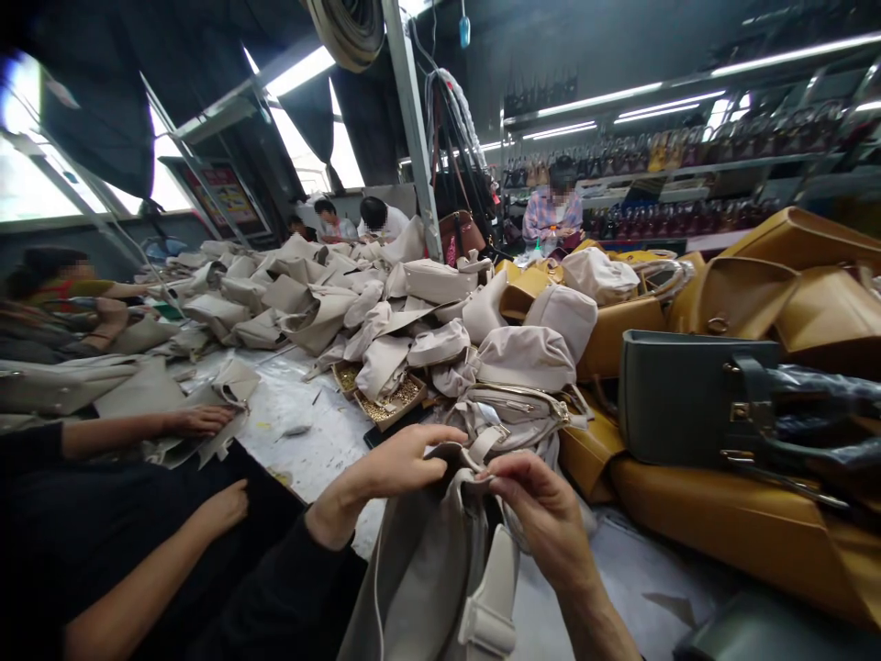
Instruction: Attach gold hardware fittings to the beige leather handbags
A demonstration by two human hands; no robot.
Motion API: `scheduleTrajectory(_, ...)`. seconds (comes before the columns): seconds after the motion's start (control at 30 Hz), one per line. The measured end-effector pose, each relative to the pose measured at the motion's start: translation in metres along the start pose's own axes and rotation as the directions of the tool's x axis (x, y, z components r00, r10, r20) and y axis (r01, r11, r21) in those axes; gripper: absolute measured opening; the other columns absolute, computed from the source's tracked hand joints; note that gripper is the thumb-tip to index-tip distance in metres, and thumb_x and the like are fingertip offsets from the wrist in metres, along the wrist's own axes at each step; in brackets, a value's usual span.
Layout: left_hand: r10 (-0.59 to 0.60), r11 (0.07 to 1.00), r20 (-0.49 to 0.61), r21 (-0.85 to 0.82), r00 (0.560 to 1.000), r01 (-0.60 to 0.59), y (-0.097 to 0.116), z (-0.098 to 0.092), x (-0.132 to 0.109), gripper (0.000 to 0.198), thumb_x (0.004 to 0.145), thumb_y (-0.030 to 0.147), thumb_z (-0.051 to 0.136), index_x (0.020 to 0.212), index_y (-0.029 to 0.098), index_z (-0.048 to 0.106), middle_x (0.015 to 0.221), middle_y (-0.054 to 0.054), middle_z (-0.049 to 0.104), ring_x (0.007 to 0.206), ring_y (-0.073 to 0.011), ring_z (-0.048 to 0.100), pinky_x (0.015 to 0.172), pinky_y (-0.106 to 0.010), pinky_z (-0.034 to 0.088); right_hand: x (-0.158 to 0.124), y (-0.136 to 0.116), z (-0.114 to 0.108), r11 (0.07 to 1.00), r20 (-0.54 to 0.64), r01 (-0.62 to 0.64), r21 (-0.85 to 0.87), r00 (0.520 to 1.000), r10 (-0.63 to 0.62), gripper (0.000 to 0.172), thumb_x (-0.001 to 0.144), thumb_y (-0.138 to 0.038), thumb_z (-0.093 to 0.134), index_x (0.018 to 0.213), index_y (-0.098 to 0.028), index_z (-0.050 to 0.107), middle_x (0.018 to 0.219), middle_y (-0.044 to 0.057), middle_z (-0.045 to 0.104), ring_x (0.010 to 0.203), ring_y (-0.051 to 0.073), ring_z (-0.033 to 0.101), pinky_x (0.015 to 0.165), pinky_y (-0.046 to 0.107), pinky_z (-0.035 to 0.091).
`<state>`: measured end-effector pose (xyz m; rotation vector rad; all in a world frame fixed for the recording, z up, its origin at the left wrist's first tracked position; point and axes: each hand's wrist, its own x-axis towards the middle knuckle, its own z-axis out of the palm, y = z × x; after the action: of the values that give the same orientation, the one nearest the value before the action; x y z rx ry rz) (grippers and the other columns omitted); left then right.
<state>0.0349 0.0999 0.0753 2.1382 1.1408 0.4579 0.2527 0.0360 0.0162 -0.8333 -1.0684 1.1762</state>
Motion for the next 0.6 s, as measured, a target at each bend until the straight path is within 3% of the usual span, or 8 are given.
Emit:
scheduleTrajectory(0.13, 0.108, 0.991, 0.158, -0.091, 0.981, -0.094, -0.001, -0.004, 0.021, 0.052, 0.068, 0.009, 0.065, 0.115, 0.026, 0.079, 0.114, -0.001, 0.080, 0.108, -0.0261, 0.073, 0.098, -0.029, 0.053, 0.004, -0.013, -0.004, 1.000, 0.078, -0.022, 0.014, 0.997, 0.021, 0.018, 0.081, -0.036, 0.086, 0.081, -0.020, 0.077, 0.083, 0.006, 0.075, 0.080, 0.022, 0.069, 0.077, 0.031, 0.059)
scheduleTrajectory(0.23, 0.186, 0.961, 0.271, -0.250, 0.944, -0.118, 0.003, -0.006, 0.027, 0.040, 0.077, 0.018, 0.070, 0.113, 0.028, 0.080, 0.111, 0.001, 0.081, 0.108, -0.0247, 0.073, 0.098, -0.029, 0.053, 0.004, -0.023, -0.004, 0.999, 0.125, -0.021, 0.024, 0.992, 0.018, 0.015, 0.084, -0.035, 0.083, 0.084, -0.021, 0.077, 0.083, 0.005, 0.075, 0.076, 0.020, 0.069, 0.072, 0.030, 0.058)
scheduleTrajectory(0.3, 0.223, 0.947, 0.279, -0.289, 0.934, -0.140, 0.005, -0.005, 0.027, 0.033, 0.082, 0.020, 0.068, 0.110, 0.028, 0.082, 0.113, 0.001, 0.081, 0.110, -0.0241, 0.072, 0.101, -0.029, 0.051, 0.004, -0.029, -0.005, 1.000, 0.154, -0.027, 0.006, 0.988, 0.025, 0.015, 0.084, -0.035, 0.083, 0.085, -0.021, 0.077, 0.083, 0.005, 0.075, 0.074, 0.020, 0.068, 0.070, 0.029, 0.058)
scheduleTrajectory(0.43, 0.185, 0.958, 0.171, -0.249, 0.968, -0.140, 0.007, 0.002, 0.020, 0.028, 0.085, 0.024, 0.065, 0.106, 0.025, 0.083, 0.102, -0.002, 0.082, 0.096, -0.0231, 0.074, 0.089, -0.027, 0.053, 0.008, -0.042, -0.009, 0.996, 0.199, -0.016, -0.083, 0.979, 0.033, 0.016, 0.085, -0.036, 0.082, 0.086, -0.020, 0.077, 0.083, 0.005, 0.074, 0.075, 0.019, 0.067, 0.071, 0.029, 0.056)
scheduleTrajectory(0.53, 0.065, 0.984, 0.011, -0.164, 0.998, -0.062, 0.011, 0.010, 0.014, 0.022, 0.083, 0.030, 0.067, 0.094, 0.023, 0.085, 0.085, -0.001, 0.082, 0.080, -0.0212, 0.072, 0.074, -0.023, 0.051, 0.014, -0.062, -0.009, 0.985, 0.306, 0.019, -0.169, 0.951, 0.034, 0.017, 0.086, -0.036, 0.079, 0.086, -0.019, 0.077, 0.081, 0.004, 0.073, 0.076, 0.020, 0.067, 0.071, 0.030, 0.055)
scheduleTrajectory(0.6, -0.041, 0.992, -0.113, -0.123, 0.993, 0.027, 0.014, 0.016, 0.012, 0.017, 0.077, 0.032, 0.071, 0.079, 0.021, 0.084, 0.071, 0.000, 0.077, 0.070, -0.0189, 0.066, 0.064, -0.022, 0.045, 0.017, -0.078, -0.005, 0.963, 0.411, 0.067, -0.261, 0.910, 0.048, 0.015, 0.087, -0.034, 0.077, 0.085, -0.019, 0.078, 0.080, 0.004, 0.073, 0.076, 0.020, 0.066, 0.070, 0.029, 0.054)
